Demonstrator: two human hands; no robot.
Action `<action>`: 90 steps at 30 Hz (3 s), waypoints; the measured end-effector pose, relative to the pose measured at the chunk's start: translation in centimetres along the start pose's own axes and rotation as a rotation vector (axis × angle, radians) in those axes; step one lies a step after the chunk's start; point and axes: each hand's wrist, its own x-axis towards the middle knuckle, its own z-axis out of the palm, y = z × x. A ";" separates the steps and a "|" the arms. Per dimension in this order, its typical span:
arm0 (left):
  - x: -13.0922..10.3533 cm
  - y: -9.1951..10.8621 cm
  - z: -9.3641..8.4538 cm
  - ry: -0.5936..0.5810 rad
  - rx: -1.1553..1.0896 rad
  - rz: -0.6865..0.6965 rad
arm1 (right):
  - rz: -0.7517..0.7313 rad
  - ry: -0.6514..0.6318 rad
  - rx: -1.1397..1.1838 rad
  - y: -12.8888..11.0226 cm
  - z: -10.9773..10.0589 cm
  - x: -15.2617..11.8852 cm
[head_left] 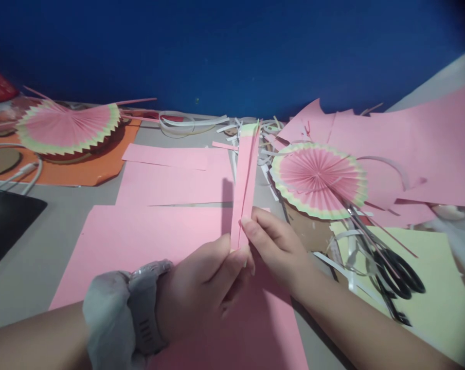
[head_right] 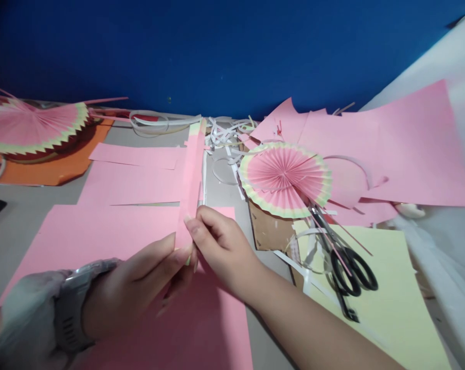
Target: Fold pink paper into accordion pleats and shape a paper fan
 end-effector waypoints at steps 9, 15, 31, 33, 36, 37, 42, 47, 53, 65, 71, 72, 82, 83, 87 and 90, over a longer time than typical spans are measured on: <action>-0.2 -0.2 -0.2 -0.069 0.021 0.007 | -0.036 0.050 -0.028 0.0 0.2 -0.1; 0.3 -0.1 -0.2 -0.034 -0.049 -0.050 | 0.049 0.054 0.149 0.0 0.2 -0.4; 0.6 -0.7 -0.8 -0.057 -0.047 -0.019 | -0.047 0.038 0.066 0.1 0.5 -0.3; 0.6 -0.7 -0.7 -0.029 -0.032 -0.031 | -0.018 0.010 0.115 0.0 0.4 -0.3; 0.6 -0.5 -0.5 0.000 -0.039 -0.055 | 0.011 -0.020 0.184 0.0 0.3 -0.1; 0.6 -0.5 -0.4 -0.008 -0.046 -0.058 | 0.008 -0.025 0.187 0.1 0.2 -0.1; 0.7 -0.3 -0.7 -0.055 0.019 -0.027 | -0.015 -0.053 0.072 0.4 0.0 0.0; 0.7 -0.5 -0.7 -0.050 -0.017 -0.054 | 0.015 -0.093 0.169 0.5 0.0 0.0; 0.6 0.0 -0.4 -0.032 -0.017 -0.061 | 0.083 -0.110 0.292 0.2 0.0 0.1; 0.2 0.1 -0.3 0.024 0.056 -0.008 | -0.002 -0.083 0.229 0.4 0.1 -0.3; -0.1 0.7 -0.2 0.125 0.279 0.031 | -0.086 -0.037 0.115 0.5 0.2 -0.3; -0.1 0.7 -0.2 0.124 0.288 0.019 | -0.090 -0.040 0.118 0.5 0.2 -0.3; 0.5 0.4 -0.5 0.255 0.055 -0.084 | 0.038 -0.279 0.635 0.9 1.2 -0.4; 0.5 0.4 -0.5 0.252 0.019 -0.089 | 0.034 -0.291 0.638 0.9 1.2 -0.4; 0.8 0.3 -0.6 0.198 -0.107 -0.064 | 0.012 -0.285 0.585 0.9 1.0 -0.4; 0.9 0.1 -0.9 0.254 -0.073 -0.036 | -0.023 -0.163 0.408 0.9 0.8 -0.4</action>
